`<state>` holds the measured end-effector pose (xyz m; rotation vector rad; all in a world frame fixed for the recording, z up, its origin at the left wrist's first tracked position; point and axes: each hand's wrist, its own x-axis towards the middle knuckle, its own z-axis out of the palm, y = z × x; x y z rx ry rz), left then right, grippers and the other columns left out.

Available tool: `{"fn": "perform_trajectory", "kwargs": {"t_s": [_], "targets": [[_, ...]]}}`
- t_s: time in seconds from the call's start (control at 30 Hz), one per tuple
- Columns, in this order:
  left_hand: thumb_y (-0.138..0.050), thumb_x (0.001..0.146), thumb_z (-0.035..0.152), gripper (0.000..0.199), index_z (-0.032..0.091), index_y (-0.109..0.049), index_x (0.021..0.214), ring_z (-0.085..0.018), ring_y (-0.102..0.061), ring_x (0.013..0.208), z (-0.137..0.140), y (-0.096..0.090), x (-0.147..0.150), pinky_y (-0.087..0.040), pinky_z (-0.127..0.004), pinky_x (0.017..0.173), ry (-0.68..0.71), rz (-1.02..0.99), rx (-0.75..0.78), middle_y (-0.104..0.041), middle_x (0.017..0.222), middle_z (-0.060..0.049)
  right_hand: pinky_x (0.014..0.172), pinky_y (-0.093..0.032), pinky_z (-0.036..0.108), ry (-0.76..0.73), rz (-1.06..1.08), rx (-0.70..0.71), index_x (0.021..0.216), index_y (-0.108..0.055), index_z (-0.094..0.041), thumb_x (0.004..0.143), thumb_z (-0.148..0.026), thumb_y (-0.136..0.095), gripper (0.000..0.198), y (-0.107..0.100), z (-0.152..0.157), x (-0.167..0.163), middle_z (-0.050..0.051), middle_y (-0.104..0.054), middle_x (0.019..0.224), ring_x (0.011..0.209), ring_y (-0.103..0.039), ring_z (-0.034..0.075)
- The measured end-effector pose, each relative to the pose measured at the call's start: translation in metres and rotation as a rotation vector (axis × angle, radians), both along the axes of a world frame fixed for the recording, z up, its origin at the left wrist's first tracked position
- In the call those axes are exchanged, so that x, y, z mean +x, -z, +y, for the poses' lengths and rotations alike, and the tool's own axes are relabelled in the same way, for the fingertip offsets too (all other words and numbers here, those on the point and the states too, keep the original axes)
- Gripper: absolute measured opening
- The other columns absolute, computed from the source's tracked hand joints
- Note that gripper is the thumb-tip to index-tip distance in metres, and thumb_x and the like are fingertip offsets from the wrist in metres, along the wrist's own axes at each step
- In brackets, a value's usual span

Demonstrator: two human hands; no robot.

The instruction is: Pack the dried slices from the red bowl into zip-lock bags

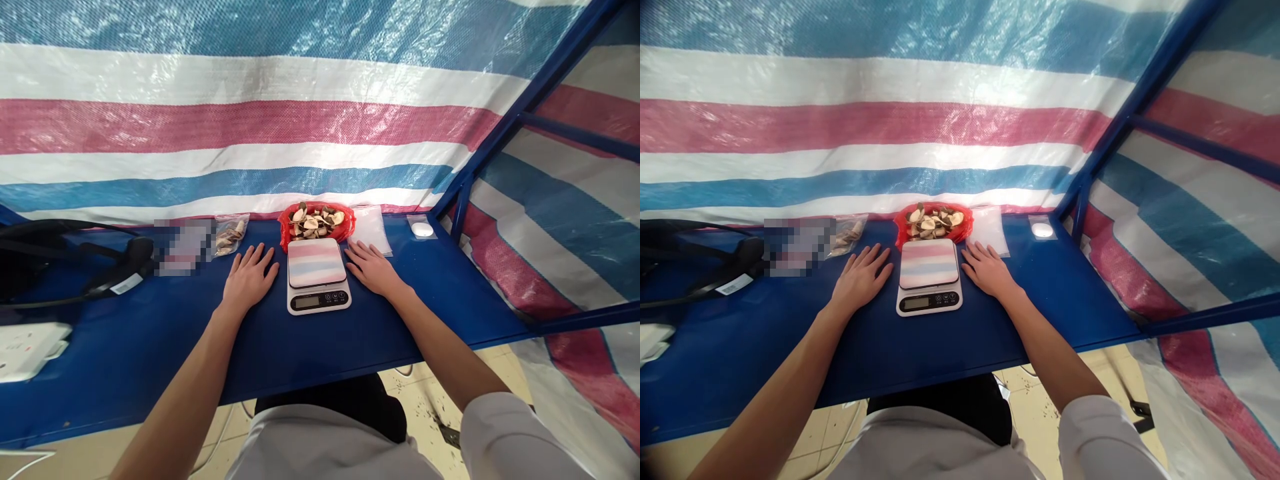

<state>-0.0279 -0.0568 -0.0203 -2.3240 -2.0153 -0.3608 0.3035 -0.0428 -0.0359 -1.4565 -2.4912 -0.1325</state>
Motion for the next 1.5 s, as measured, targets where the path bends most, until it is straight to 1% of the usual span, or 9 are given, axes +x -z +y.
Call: {"fn": "perform_trajectory", "kwargs": {"t_s": [0.23,0.37,0.53,0.67,0.77,0.87,1.1,1.23,1.5], "targets": [[-0.045,0.101,0.04,0.051,0.018,-0.059,0.145,-0.036,-0.041,0.149,0.002,0.005,-0.002,-0.03,-0.057,0.123,0.004,-0.048,0.046,-0.049,0.157,-0.014,0.121,-0.039,0.054,0.007,0.026,0.044,0.145,-0.059,-0.021,0.106,-0.035,-0.04,0.045,0.002,-0.001,-0.002,0.009,-0.048,0.158,0.147,-0.046,0.032],[-0.044,0.1,0.037,0.047,0.015,-0.067,0.135,-0.034,-0.05,0.142,0.003,0.003,-0.002,-0.038,-0.051,0.12,0.028,-0.083,0.171,-0.059,0.148,-0.016,0.119,-0.043,0.052,-0.003,0.061,0.09,0.141,-0.062,-0.022,0.105,-0.033,-0.045,0.042,0.0,0.0,-0.001,0.009,-0.052,0.155,0.145,-0.049,0.031],[-0.044,0.099,0.035,0.043,0.013,-0.071,0.125,-0.035,-0.058,0.133,0.02,-0.012,-0.017,-0.041,-0.05,0.116,0.044,-0.128,0.349,-0.067,0.137,-0.018,0.118,-0.045,0.049,-0.025,0.129,0.119,0.136,-0.066,-0.021,0.104,-0.031,-0.047,0.039,-0.002,0.004,-0.001,0.007,-0.058,0.15,0.142,-0.052,0.029],[-0.044,0.099,0.032,0.04,0.015,-0.072,0.122,-0.033,-0.06,0.129,0.043,-0.026,-0.036,-0.043,-0.048,0.113,0.022,-0.131,0.413,-0.068,0.136,-0.016,0.117,-0.048,0.048,-0.02,0.168,0.118,0.133,-0.068,-0.02,0.103,-0.03,-0.048,0.038,-0.003,0.008,-0.002,0.007,-0.06,0.148,0.141,-0.054,0.029],[-0.044,0.097,0.028,0.04,0.015,-0.071,0.124,-0.034,-0.06,0.128,0.057,-0.028,-0.046,-0.042,-0.05,0.113,-0.025,-0.115,0.39,-0.068,0.134,-0.016,0.117,-0.048,0.048,-0.004,0.183,0.115,0.132,-0.069,-0.02,0.102,-0.027,-0.049,0.036,-0.003,0.011,-0.005,0.007,-0.062,0.146,0.14,-0.054,0.029],[-0.046,0.094,0.026,0.043,0.017,-0.069,0.13,-0.036,-0.056,0.132,0.063,-0.02,-0.049,-0.039,-0.054,0.114,-0.075,-0.112,0.327,-0.066,0.138,-0.016,0.117,-0.048,0.048,0.018,0.196,0.114,0.131,-0.069,-0.022,0.101,-0.025,-0.05,0.036,-0.001,0.014,-0.009,0.007,-0.062,0.146,0.14,-0.054,0.029],[-0.045,0.094,0.022,0.054,0.019,-0.057,0.146,-0.035,-0.054,0.135,0.057,-0.006,-0.048,-0.038,-0.052,0.115,-0.13,-0.164,0.249,-0.06,0.146,-0.015,0.118,-0.046,0.049,0.007,0.182,0.098,0.129,-0.071,-0.02,0.103,-0.026,-0.045,0.037,0.004,0.014,-0.014,0.009,-0.062,0.146,0.141,-0.054,0.028],[-0.043,0.095,0.019,0.053,0.024,-0.06,0.144,-0.034,-0.058,0.13,0.056,-0.01,-0.048,-0.042,-0.05,0.111,-0.129,-0.182,0.238,-0.065,0.141,-0.011,0.119,-0.045,0.049,0.011,0.179,0.079,0.129,-0.071,-0.021,0.102,-0.025,-0.046,0.037,0.005,0.014,-0.013,0.009,-0.062,0.146,0.14,-0.054,0.028],[-0.04,0.098,0.02,0.046,0.022,-0.068,0.135,-0.035,-0.06,0.126,0.055,-0.013,-0.045,-0.044,-0.05,0.104,-0.138,-0.198,0.217,-0.069,0.137,-0.01,0.12,-0.044,0.048,0.013,0.177,0.059,0.131,-0.07,-0.019,0.103,-0.027,-0.043,0.039,0.006,0.014,-0.012,0.009,-0.061,0.147,0.141,-0.053,0.028]]}}
